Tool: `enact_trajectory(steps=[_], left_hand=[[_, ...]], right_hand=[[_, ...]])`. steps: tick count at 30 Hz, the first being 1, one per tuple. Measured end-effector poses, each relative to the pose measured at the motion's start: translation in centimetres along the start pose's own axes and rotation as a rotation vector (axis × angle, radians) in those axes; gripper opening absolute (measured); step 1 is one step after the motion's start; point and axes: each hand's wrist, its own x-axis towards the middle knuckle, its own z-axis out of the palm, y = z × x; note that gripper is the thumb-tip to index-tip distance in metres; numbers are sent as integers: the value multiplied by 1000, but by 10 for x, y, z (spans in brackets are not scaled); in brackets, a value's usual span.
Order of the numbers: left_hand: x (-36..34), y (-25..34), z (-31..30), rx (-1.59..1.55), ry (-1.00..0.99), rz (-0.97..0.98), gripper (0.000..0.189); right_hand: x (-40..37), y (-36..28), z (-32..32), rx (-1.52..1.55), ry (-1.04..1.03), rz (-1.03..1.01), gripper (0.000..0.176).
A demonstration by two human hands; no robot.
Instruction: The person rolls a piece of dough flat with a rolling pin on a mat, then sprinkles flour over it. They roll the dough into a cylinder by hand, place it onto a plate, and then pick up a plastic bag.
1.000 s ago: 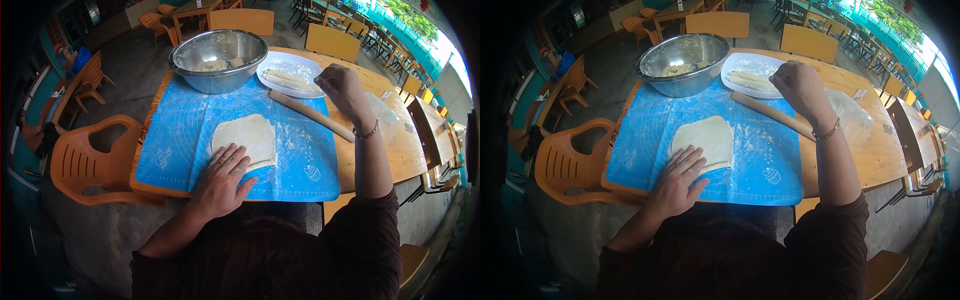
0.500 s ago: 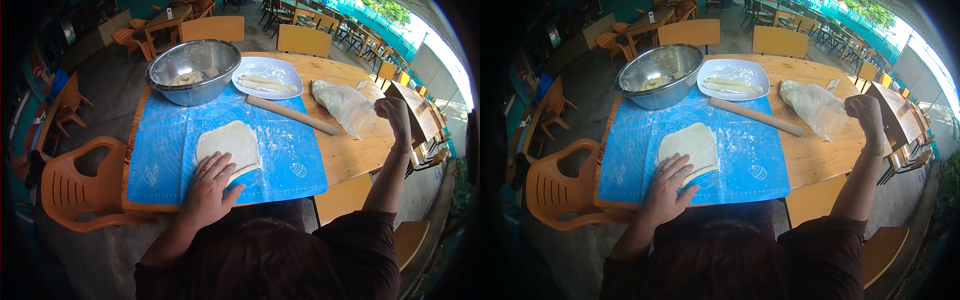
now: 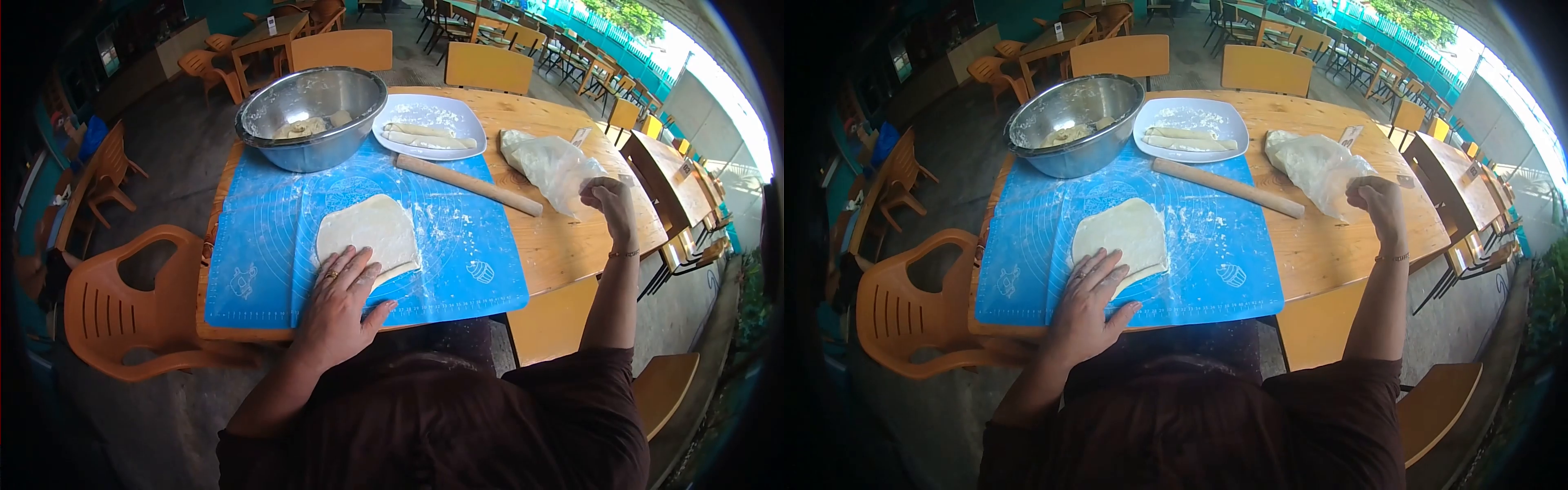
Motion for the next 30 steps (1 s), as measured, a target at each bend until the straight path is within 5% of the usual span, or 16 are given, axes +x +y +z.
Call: enact_trajectory(steps=[4, 8, 10, 11, 14, 15, 17, 18, 20, 21, 23, 27, 29, 30], left_hand=[[0, 0, 1, 6, 27, 11, 51], [-1, 0, 2, -10, 67, 23, 49], [-1, 0, 1, -12, 69, 14, 49], [-2, 0, 0, -21, 65, 15, 48], [-1, 1, 1, -12, 68, 14, 48], [-1, 1, 0, -10, 71, 13, 48], [-1, 1, 0, -15, 76, 17, 48], [-1, 1, 1, -16, 76, 15, 48], [-1, 1, 1, -3, 75, 12, 48], [-1, 1, 1, -2, 76, 12, 48], [-1, 1, 0, -3, 48, 13, 51], [-2, 0, 1, -5, 50, 10, 51], [-1, 0, 1, -11, 80, 21, 47], [-2, 0, 1, -15, 80, 21, 47]], right_hand=[[22, 12, 22, 196, -52, -72, 26], [82, 46, 33, -89, -170, -172, 28], [132, 107, 25, -526, -151, -388, 31], [155, 134, 28, -268, -205, -317, 29], [80, 7, 90, -1171, -123, -324, 32], [63, -32, 106, -1171, -123, -328, 32], [43, -79, 126, -1655, -418, -273, 29], [52, -61, 120, -1656, -420, -274, 29], [77, -9, 102, -769, -119, -207, 26], [66, -26, 109, -768, -119, -209, 26], [32, -75, 133, -1331, -189, -215, 30], [46, -65, 134, -1511, -259, -330, 36], [41, -71, 131, -1163, -82, -85, 37], [76, -10, 105, -687, -89, -102, 35]])
